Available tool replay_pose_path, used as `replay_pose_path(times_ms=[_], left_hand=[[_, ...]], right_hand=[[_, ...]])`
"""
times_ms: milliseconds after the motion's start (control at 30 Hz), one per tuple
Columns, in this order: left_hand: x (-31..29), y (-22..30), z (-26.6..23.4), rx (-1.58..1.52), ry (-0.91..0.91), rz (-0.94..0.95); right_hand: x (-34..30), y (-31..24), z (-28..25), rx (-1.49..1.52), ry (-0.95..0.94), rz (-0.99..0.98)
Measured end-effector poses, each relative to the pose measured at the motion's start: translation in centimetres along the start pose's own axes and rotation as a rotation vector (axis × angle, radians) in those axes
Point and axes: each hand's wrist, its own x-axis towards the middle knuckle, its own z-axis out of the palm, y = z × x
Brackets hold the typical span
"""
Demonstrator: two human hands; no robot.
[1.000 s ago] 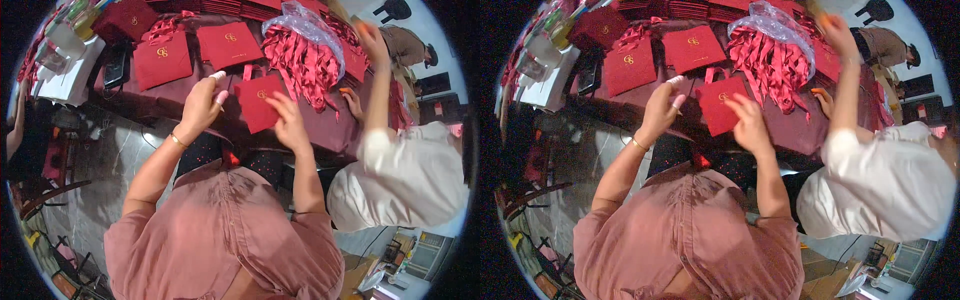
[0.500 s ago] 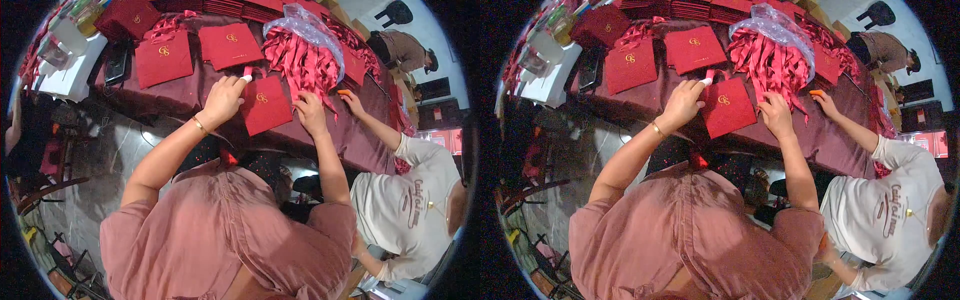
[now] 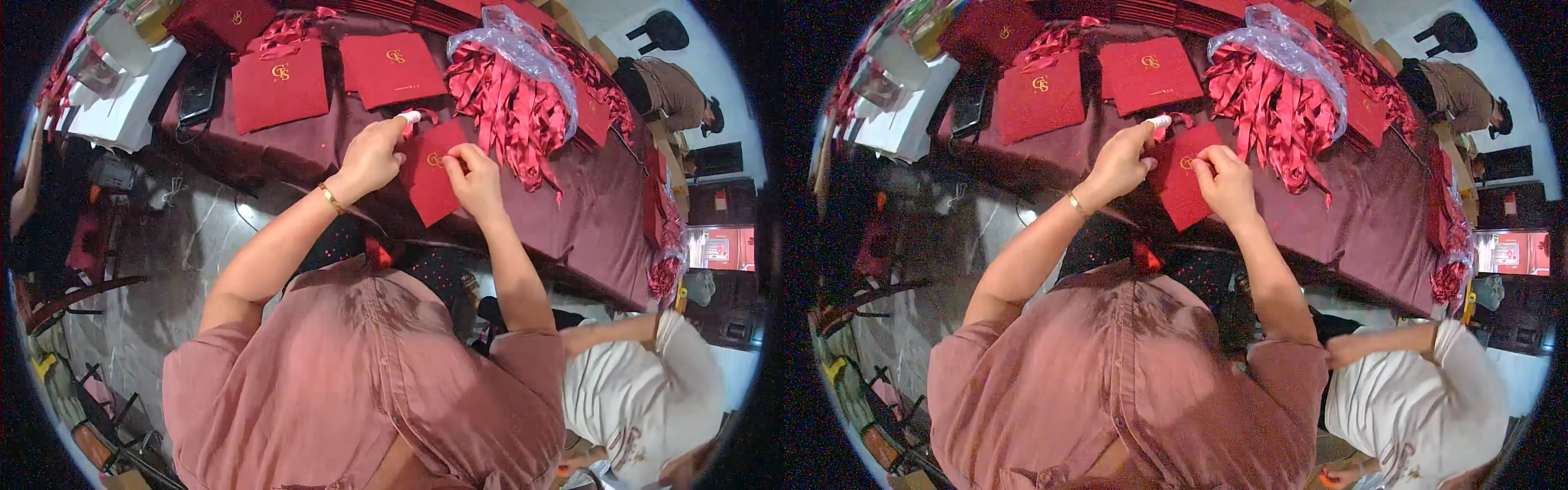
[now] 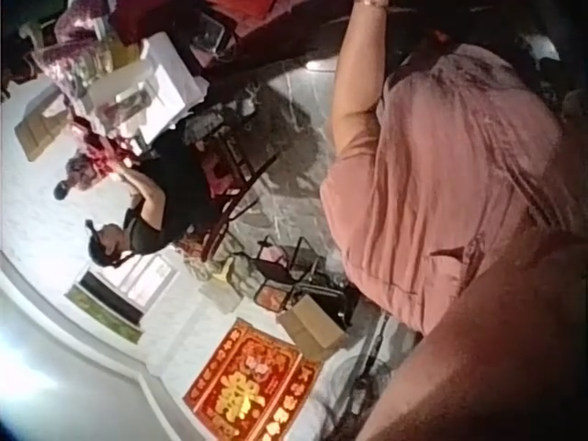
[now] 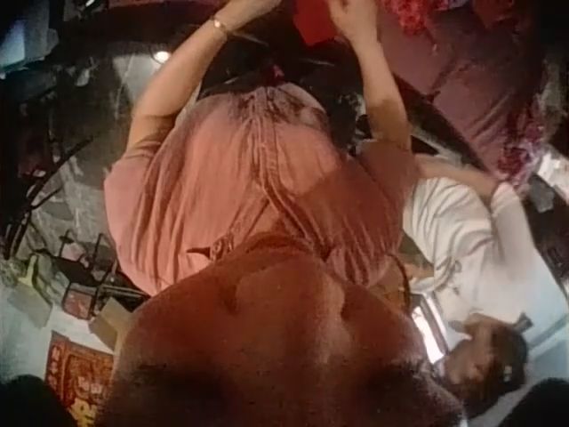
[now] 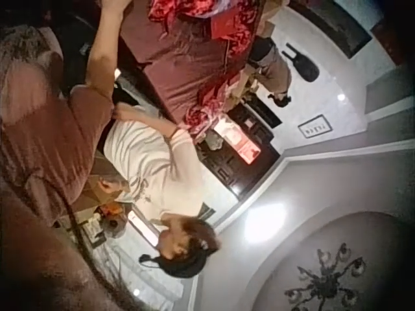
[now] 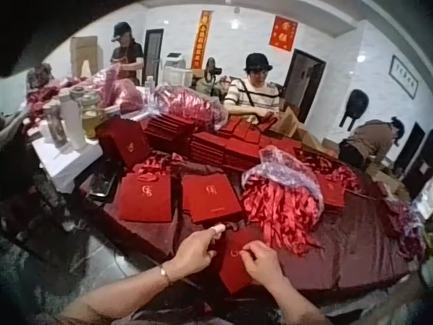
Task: The person attaches ribbons to red gift bags by hand, tying ribbon handles onto each bag.
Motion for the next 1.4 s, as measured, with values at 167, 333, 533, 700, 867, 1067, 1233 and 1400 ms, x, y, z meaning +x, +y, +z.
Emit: replay_pose_path(times_ms=[167,333,533,700,867,1067,1233,1400], left_hand=[[-0.1,-1.5,0.6,-0.035,0.008,0.116],[-0.3,-1.5,0.3,-0.31,-0.058,0.036],[-0.4,-1.0,-0.2,-0.4,-0.112,-0.077],[-0.7,-0.5,-0.4,-0.423,-0.106,-0.115],[-0.9,-0.8,0.1,-0.366,-0.027,-0.067],[-1.0,-0.6,0.1,-0.327,0.004,-0.178],[-0.7,-0.6,-0.3,-0.055,-0.064,-0.086],[-0.7,-0.4,-0.7,-0.041,-0.066,-0.094]], right_hand=[[0.2,-0.4,1.7,-0.036,-0.107,0.092],[0.4,-1.5,1.8,-0.166,-0.193,0.043],[0.6,-2.7,2.4,-0.257,-0.254,-0.049],[0.5,-3.0,2.8,-0.356,-0.151,-0.053],[-0.1,-3.7,3.9,-0.386,-0.12,-0.016],[-0.7,-3.8,4.7,-0.422,-0.073,-0.127],[-0.8,-3.2,4.8,-0.343,-0.072,-0.089],[-1.1,-3.4,4.6,-0.399,-0.072,-0.13]])
